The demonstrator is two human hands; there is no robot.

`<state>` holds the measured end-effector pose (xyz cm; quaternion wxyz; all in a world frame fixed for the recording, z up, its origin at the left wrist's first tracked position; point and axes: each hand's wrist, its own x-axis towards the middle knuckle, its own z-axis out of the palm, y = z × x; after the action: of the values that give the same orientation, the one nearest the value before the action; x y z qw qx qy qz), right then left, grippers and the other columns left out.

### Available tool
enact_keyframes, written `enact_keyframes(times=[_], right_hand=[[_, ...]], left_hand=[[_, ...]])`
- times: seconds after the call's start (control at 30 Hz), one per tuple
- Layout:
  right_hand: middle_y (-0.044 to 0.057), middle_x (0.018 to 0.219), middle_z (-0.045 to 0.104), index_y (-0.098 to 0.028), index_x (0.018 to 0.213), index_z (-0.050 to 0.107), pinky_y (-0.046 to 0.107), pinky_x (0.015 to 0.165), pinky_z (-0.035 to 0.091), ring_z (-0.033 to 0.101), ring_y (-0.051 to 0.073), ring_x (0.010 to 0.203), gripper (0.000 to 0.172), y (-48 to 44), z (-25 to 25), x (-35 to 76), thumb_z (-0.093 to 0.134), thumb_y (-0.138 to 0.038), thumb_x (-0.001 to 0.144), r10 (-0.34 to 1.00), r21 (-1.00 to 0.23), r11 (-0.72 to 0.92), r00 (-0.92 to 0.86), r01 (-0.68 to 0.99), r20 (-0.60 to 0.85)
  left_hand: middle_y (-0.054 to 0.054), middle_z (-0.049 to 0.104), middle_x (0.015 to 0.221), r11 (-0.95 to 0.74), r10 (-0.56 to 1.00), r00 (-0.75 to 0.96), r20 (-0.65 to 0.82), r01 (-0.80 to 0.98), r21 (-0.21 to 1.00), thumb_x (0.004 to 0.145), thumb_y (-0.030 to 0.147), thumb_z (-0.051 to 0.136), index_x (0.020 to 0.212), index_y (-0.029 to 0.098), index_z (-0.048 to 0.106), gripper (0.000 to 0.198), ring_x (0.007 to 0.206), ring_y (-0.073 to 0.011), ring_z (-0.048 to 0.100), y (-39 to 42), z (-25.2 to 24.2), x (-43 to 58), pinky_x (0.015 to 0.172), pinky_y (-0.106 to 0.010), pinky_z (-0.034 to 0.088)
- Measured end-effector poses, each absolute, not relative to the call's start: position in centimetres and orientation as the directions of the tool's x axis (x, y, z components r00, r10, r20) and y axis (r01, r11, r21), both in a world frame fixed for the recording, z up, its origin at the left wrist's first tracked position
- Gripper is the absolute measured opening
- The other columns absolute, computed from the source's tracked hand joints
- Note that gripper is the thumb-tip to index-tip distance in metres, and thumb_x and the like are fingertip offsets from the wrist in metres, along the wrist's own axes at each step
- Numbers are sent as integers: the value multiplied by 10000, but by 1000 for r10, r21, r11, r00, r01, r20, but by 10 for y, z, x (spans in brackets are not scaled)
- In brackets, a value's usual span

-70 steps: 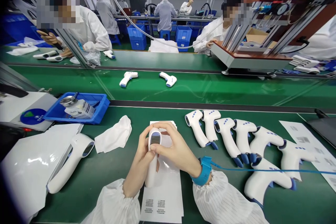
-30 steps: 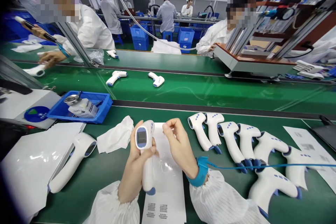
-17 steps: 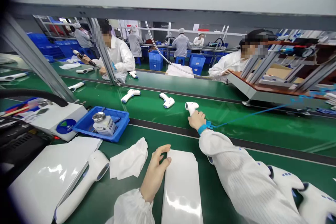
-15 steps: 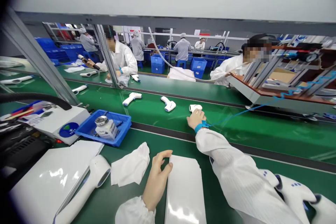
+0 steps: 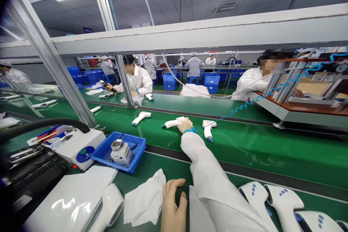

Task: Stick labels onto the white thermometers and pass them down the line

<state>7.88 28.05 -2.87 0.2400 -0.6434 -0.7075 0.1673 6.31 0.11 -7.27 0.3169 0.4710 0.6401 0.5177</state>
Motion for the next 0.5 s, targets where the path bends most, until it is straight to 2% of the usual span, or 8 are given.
enact_keyframes(times=[0.1,0.2,0.27,0.3,0.33,0.37,0.43,0.5], right_hand=[[101,1170,589,-138,1143,578,440,919,478,557,241,1083,283,246,-23,106,623,-216,875,930,-533,363,-263,764,256],[83,1064,605,-161,1020,596,405,933,452,533,231,1043,264,192,-15,140,681,-130,773,823,-517,566,-467,642,322],[50,1011,612,-199,941,598,381,913,464,544,211,989,227,149,-8,162,716,-175,749,736,-517,665,-592,539,330],[46,1011,610,-212,937,595,379,907,469,544,209,987,223,128,-4,173,720,-204,753,682,-522,710,-646,473,342],[51,1038,605,-223,978,591,385,911,471,541,213,1008,241,106,-2,183,709,-224,767,639,-529,740,-681,416,358],[63,1093,592,-231,1063,575,401,928,468,532,223,1052,294,86,0,192,685,-231,791,621,-540,749,-689,383,373],[99,1226,545,-236,1273,472,445,976,453,498,243,1162,439,49,-3,208,606,-240,854,695,-585,688,-623,430,359],[129,1329,497,-223,1387,370,481,1030,427,459,255,1257,499,15,-16,222,516,-274,913,826,-615,541,-500,573,261]], left_hand=[[-153,479,1252,-20,906,-387,171,364,931,864,106,398,1266,160,502,418,1269,-293,379,-3,-61,59,1051,-495,314],[-173,334,1404,-108,880,-356,315,494,863,857,109,435,1399,147,365,547,1374,-301,243,-4,-42,50,1108,-523,229],[-166,356,1403,-165,901,-272,337,504,848,813,115,512,1441,168,318,659,1359,-314,287,-4,-27,47,1107,-525,235],[-154,443,1328,-168,938,-201,281,445,880,798,130,545,1467,190,276,724,1284,-306,400,-5,-21,46,1071,-507,307],[-123,553,1164,-135,978,-108,181,341,930,805,160,555,1493,209,213,769,1104,-276,547,-6,-15,47,969,-468,424],[-66,603,956,-66,998,-8,69,222,973,826,202,549,1511,225,138,800,865,-231,616,-9,-11,49,804,-409,512],[45,518,670,83,990,116,-85,19,996,868,277,517,1520,253,43,807,504,-141,499,-17,-6,56,497,-272,477],[77,461,615,151,985,101,-142,-87,985,881,307,514,1516,285,41,792,420,-98,386,-29,-5,64,399,-210,395]])
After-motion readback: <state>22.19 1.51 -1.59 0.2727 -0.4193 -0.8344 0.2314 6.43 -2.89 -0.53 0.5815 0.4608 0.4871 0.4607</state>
